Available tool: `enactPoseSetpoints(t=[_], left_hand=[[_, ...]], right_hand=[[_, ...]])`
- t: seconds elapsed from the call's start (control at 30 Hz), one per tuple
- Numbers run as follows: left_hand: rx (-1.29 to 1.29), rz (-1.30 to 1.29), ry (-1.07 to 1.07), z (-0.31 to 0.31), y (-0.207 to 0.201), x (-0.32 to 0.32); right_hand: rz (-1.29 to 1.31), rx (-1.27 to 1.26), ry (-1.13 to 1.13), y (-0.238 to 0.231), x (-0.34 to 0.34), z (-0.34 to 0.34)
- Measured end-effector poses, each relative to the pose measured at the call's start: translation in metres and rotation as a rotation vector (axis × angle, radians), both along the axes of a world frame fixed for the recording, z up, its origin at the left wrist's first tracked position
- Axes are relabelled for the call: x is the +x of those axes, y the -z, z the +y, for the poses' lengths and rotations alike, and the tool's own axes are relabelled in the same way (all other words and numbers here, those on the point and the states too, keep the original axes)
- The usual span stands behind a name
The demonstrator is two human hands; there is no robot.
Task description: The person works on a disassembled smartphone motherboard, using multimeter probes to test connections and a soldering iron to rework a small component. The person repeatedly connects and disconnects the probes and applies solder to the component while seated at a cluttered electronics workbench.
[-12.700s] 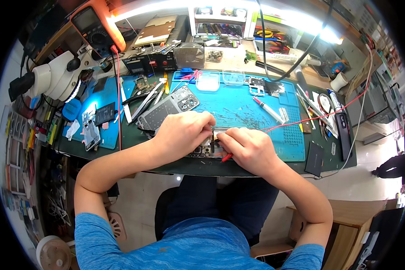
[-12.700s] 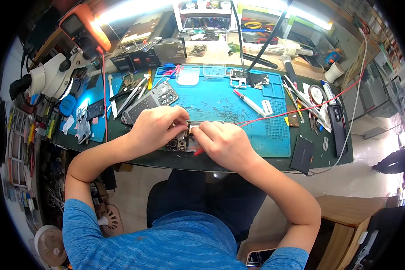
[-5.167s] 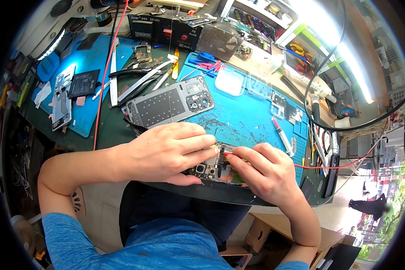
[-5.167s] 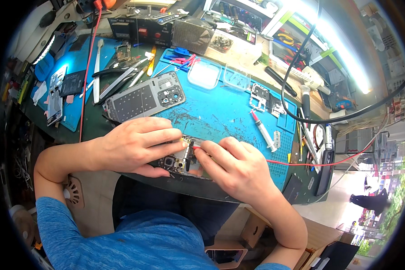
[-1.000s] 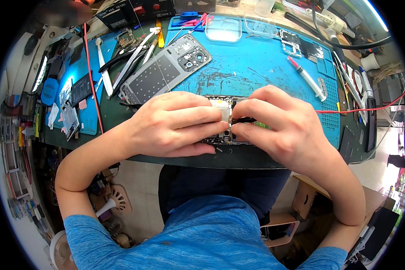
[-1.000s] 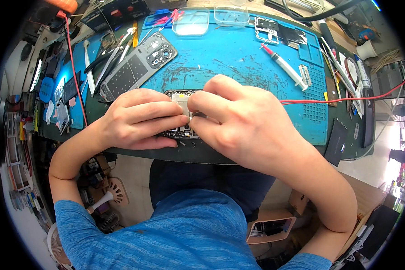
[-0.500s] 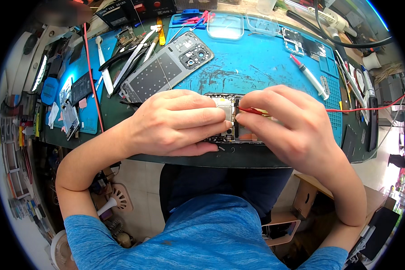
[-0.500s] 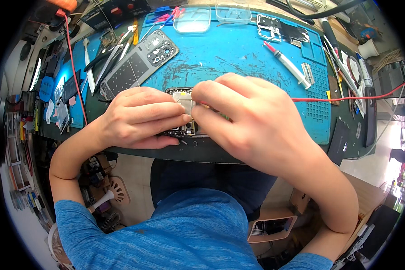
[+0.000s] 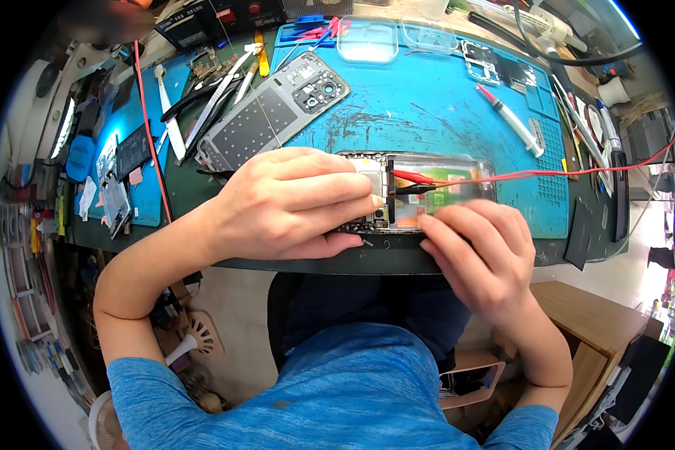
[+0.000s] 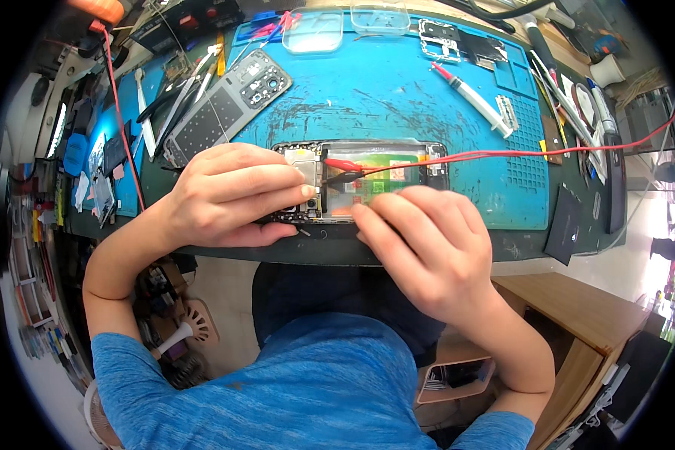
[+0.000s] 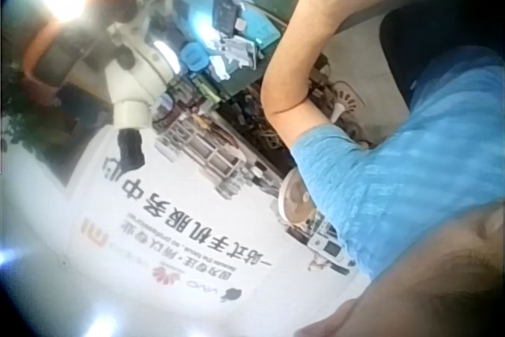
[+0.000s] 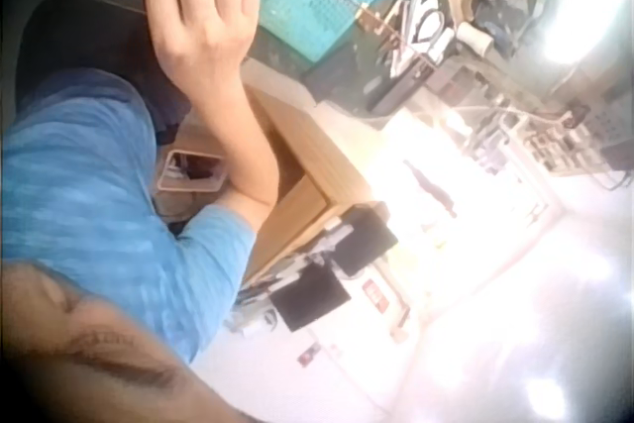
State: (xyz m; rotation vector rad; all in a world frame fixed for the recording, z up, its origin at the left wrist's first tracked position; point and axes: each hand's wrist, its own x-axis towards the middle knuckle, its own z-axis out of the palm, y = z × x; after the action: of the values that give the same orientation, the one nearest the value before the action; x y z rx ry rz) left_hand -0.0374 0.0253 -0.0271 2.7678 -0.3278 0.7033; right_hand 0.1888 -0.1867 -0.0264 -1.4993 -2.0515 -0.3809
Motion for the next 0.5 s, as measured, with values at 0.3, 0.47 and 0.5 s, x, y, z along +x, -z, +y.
enactPoseSetpoints(t=[0.3,0.47,0.5], left_hand=[[-0.079,0.106,-0.002,0.003,-0.010,0.004],[-0.063,0.058,-0.023,0.004,-0.007,0.005],[-0.090,0.059,-0.039,0.005,-0.008,0.005]], right_hand=[[0.073,-0.111,0.022,-0.004,0.006,0.003],[0.022,-0.067,0.007,-0.009,0.005,0.006],[0.000,-0.042,0.006,-0.010,0.006,0.007]])
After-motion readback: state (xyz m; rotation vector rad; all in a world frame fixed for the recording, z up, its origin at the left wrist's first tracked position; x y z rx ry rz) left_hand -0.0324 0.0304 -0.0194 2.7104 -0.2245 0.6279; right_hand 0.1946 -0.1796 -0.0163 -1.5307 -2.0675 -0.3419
